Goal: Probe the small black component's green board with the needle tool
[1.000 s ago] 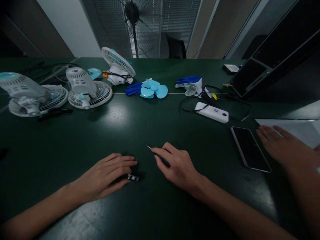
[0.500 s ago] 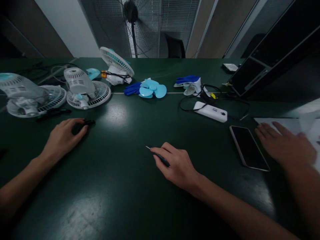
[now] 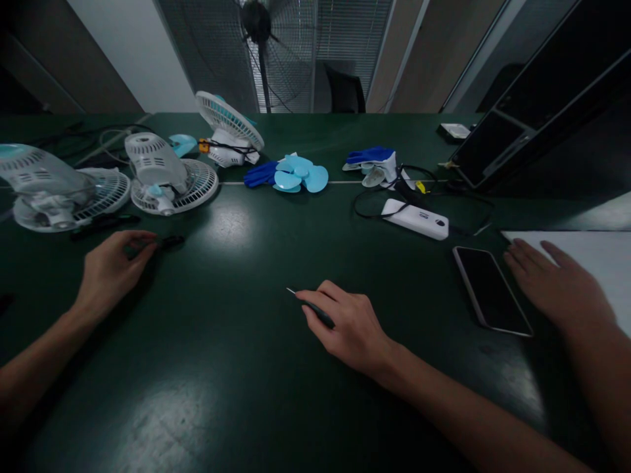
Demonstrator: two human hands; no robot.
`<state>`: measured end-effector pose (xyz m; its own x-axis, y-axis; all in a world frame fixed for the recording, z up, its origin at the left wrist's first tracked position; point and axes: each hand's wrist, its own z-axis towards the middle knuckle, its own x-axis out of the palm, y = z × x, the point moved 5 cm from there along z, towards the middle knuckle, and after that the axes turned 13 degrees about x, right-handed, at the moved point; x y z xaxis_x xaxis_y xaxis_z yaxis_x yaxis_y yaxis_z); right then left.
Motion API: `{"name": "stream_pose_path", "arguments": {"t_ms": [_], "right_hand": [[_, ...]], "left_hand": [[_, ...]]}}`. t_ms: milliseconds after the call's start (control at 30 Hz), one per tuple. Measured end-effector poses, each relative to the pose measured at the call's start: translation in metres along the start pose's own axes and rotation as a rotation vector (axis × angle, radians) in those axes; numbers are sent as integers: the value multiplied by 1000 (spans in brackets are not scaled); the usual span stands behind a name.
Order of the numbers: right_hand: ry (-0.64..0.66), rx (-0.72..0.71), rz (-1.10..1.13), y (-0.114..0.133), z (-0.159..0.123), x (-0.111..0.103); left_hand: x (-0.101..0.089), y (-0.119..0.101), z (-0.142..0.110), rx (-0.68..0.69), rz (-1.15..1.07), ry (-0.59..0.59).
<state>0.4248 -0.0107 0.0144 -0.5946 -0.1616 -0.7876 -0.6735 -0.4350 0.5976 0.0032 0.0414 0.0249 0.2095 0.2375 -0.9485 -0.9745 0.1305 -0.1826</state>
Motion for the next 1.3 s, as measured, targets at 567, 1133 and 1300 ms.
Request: {"name": "stream_pose_path", "arguments": {"t_ms": [567, 1133, 1300], "right_hand": [[25, 21, -19, -3, -1, 3], [53, 14, -5, -5, -1, 4], [49, 21, -9, -4, 0, 4]], "left_hand": [[7, 25, -1, -61, 117, -80], [7, 4, -6, -56, -187, -256], [6, 7, -8, -94, -280, -290]]}}
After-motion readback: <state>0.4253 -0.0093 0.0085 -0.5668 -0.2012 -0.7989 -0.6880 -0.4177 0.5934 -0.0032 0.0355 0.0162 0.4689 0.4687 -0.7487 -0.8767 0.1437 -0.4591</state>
